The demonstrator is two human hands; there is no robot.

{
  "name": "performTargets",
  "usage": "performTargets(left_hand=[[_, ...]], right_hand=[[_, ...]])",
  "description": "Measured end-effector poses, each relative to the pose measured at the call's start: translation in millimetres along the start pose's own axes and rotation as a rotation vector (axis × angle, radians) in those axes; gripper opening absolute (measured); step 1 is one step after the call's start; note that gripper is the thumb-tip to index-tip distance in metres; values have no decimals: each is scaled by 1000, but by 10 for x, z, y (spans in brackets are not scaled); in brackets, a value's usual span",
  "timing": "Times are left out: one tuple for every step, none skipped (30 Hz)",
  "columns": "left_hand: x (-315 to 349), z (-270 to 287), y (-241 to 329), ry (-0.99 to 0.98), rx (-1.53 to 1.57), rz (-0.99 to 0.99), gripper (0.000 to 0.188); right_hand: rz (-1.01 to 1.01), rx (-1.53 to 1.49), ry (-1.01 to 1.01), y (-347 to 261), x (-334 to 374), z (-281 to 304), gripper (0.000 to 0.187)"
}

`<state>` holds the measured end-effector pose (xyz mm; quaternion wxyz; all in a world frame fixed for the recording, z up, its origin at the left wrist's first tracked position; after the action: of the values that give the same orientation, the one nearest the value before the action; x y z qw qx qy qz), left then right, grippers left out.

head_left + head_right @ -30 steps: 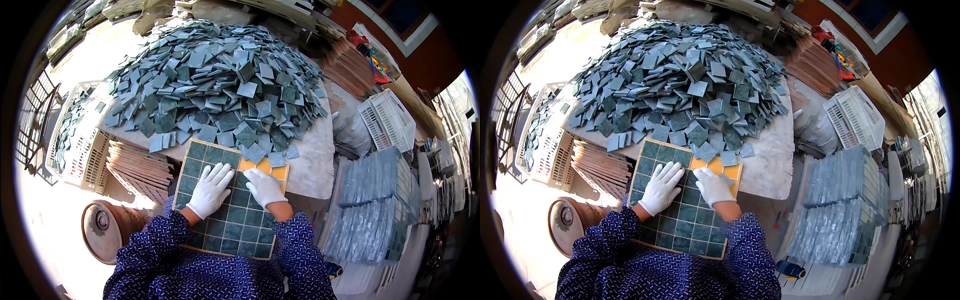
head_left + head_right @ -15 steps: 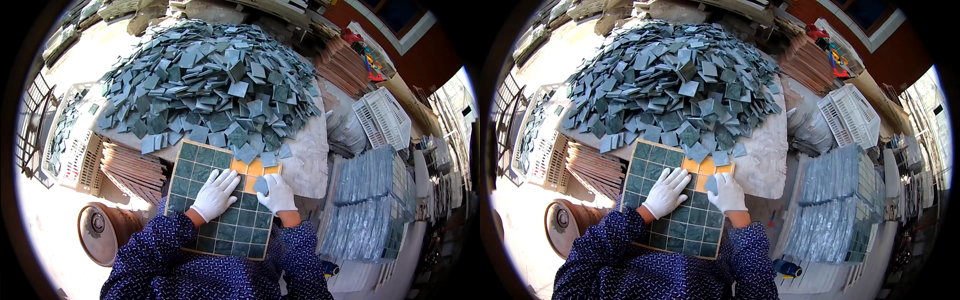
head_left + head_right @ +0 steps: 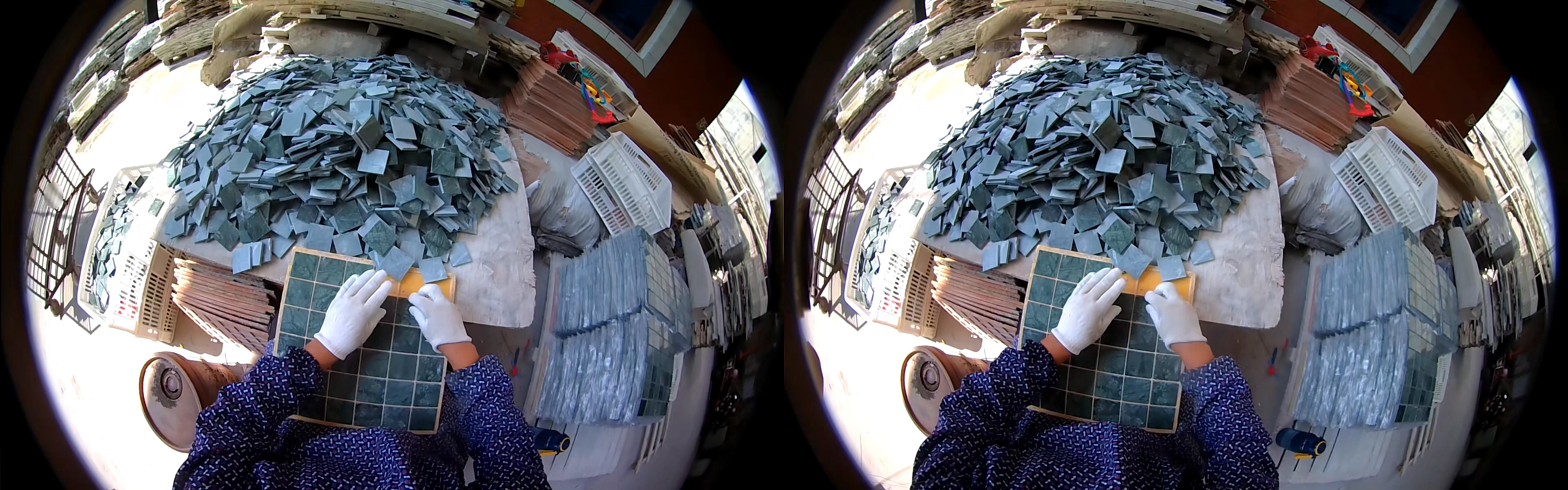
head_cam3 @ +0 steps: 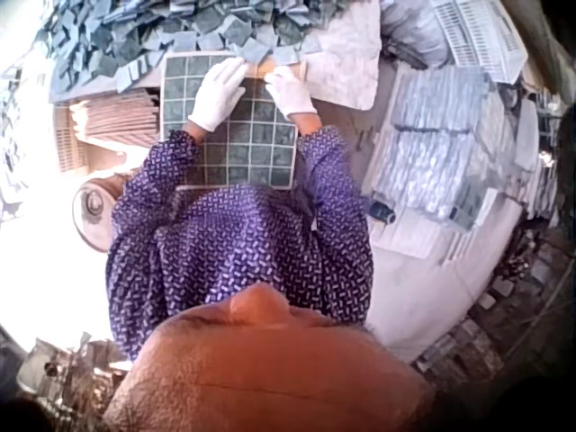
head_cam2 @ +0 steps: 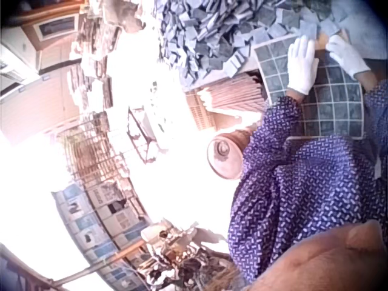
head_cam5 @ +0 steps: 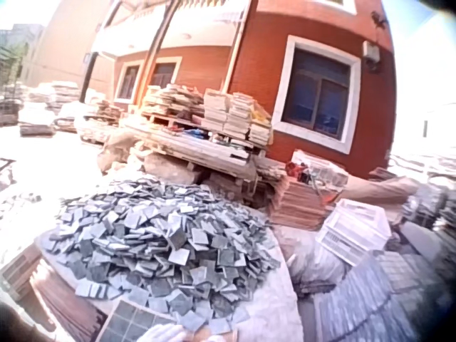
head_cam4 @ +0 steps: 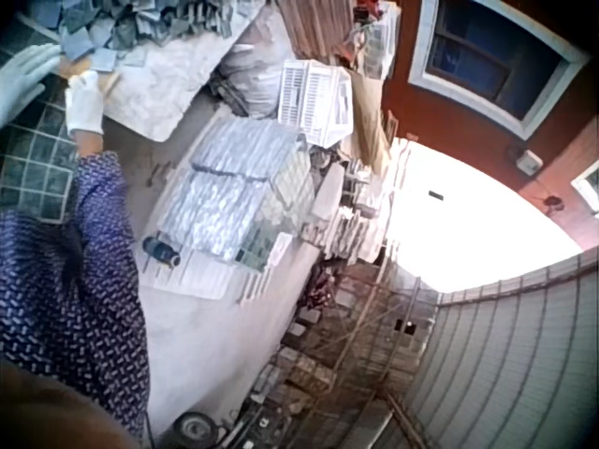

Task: The person puts on white gloves and then arranges small green tiles onto a yellow grid board. They pick tiles from a large pile and place them into the grid slots one by one until the board is filled.

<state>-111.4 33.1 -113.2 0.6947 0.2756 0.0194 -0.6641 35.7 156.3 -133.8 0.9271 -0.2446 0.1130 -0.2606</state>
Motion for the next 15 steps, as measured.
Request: performTargets(left_hand=[[-177,-23,-26,1,-38,-48,61],[-358,-24,-38,-7,-114,-113,63],[-521,-26,-53,-16,-189,-180,65],[-645,-44,-104,-88,-211,-187,65],[-744,-77,-141,-161,-230,-195,64],[-809,-64,-182,-98,-257,-288,55],[-854,-52,-214,-157,-250,-302,52],[-886,-18,-236,-176,-237,-302,53],[-902,11,-226,-198,-224,-305,53],[-923,24,-186,-139,-179,-303,53],[-920,29,-136,-81,-135,-299,54],[-885,53,-110,-24,-96,-286,54],[-827,90,-39,-47,-20,-209,57],[-744,74,9,-61,5,-176,59],[-664,56,58,-69,35,-145,60]], right_hand=[[25,-12,4,17,16,13,26],[49,-23,9,40,28,32,28],[71,-36,15,35,33,75,30],[-55,20,11,77,10,122,41],[-83,61,70,73,-28,207,43],[-110,102,128,69,-89,288,45],[-139,138,186,58,-145,354,47],[-151,213,162,38,-214,393,46],[-79,230,134,118,-274,375,44],[-8,249,112,261,-353,340,43],[65,267,89,390,-376,300,41],[124,216,159,436,-380,294,33],[90,189,203,458,-371,327,31],[55,163,246,486,-354,369,29],[18,144,290,518,-329,444,28]])
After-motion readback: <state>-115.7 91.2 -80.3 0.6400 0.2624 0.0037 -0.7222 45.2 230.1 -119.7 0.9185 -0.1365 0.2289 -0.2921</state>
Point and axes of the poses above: each hand's wrist, its own x-axis away from the middle knuckle, its own z-axis out of the back of the hand, y = z × x, the point moved 3 cm from there along -x, towards the middle knuckle, and after that the axes turned 2 degrees about -x, right-handed, at the moved point
